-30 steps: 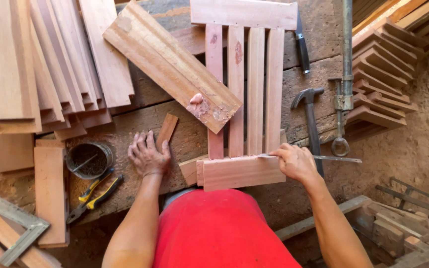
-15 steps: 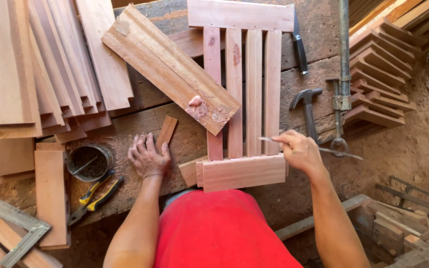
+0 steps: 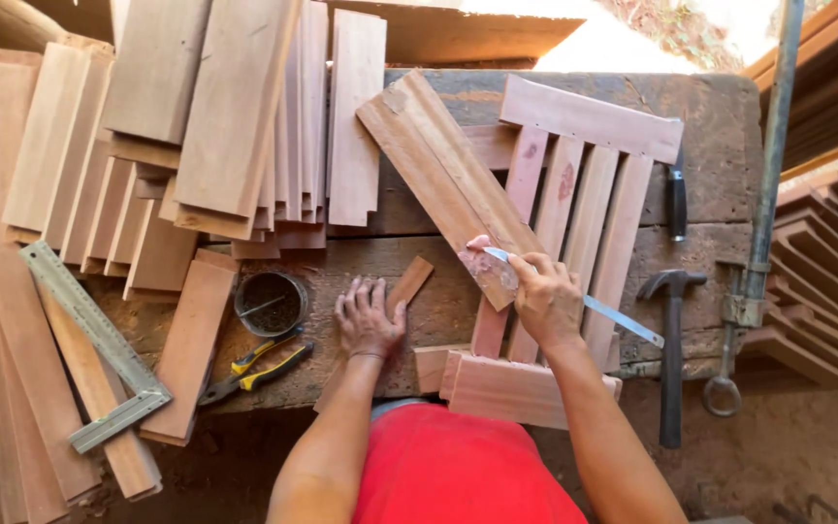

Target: Applying and smoothing wood filler on the joints of a wooden furniture component using a putty knife.

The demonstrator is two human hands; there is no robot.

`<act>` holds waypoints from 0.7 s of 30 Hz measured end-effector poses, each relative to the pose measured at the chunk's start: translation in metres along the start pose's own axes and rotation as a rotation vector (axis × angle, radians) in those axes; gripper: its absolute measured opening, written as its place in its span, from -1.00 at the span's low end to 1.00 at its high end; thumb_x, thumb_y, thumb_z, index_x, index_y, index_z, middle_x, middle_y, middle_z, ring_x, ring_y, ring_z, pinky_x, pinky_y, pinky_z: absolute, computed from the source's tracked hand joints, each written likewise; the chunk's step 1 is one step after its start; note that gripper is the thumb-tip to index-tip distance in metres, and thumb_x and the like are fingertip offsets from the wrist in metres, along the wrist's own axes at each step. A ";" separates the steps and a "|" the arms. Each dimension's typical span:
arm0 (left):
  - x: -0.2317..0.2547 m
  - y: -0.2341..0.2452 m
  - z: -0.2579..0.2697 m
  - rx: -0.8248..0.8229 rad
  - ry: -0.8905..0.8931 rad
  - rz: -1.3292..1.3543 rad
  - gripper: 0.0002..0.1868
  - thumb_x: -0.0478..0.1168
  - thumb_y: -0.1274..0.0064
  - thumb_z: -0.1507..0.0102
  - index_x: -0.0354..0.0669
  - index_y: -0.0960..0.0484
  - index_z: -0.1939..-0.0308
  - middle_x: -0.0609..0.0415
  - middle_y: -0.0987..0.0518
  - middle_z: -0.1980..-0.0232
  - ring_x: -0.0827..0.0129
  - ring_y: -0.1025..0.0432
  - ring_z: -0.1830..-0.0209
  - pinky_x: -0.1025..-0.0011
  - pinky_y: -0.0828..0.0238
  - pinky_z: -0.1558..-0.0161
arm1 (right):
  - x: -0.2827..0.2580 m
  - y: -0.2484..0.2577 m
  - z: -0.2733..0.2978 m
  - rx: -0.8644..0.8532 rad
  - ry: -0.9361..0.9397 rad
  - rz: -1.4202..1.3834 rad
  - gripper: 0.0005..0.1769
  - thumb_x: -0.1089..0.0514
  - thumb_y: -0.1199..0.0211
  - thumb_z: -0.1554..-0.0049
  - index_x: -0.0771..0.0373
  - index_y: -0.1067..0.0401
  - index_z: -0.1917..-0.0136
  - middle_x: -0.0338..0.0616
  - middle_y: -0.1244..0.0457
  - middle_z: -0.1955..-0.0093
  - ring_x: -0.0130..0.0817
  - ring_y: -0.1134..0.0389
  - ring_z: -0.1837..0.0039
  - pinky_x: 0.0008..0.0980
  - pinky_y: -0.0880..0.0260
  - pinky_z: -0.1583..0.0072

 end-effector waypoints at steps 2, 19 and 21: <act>-0.001 0.001 0.000 -0.003 0.011 -0.001 -0.33 0.35 -0.04 -0.15 0.19 -0.57 -0.24 0.13 -0.43 -0.26 0.23 -0.21 -0.49 -0.01 -0.01 -0.42 | -0.005 -0.004 -0.006 -0.008 0.016 0.014 -0.63 0.05 -0.08 -0.17 -0.32 -0.52 -0.17 -0.49 -0.27 -0.13 -0.31 -0.37 -0.13 -0.27 -0.31 -0.08; 0.000 -0.010 0.014 -0.084 0.019 -0.020 -0.36 0.28 -0.11 -0.19 0.19 -0.57 -0.30 -0.06 -0.47 -0.24 -0.05 -0.32 -0.36 -0.19 -0.12 -0.32 | 0.055 0.040 0.026 -0.480 -0.527 -1.054 -0.65 0.39 -0.16 -0.13 0.19 -0.64 -0.10 -0.17 -0.37 0.19 -0.46 -0.29 0.25 -0.43 -0.35 0.14; -0.004 -0.015 0.006 0.026 -0.054 -0.055 -0.36 0.31 -0.11 -0.16 0.19 -0.59 -0.25 0.05 -0.45 -0.23 0.11 -0.28 -0.43 -0.06 -0.08 -0.34 | 0.099 0.077 0.049 -0.401 -0.471 -0.955 -0.67 0.38 -0.26 -0.08 0.23 -0.64 -0.10 0.10 -0.41 0.24 -0.27 -0.35 0.20 -0.19 -0.43 0.06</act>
Point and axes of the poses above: each hand's wrist, its own z-axis away from the middle knuckle, its own y-axis out of the back of the hand, x = y × z, the point moved 5 cm from there along -z, towards the middle knuckle
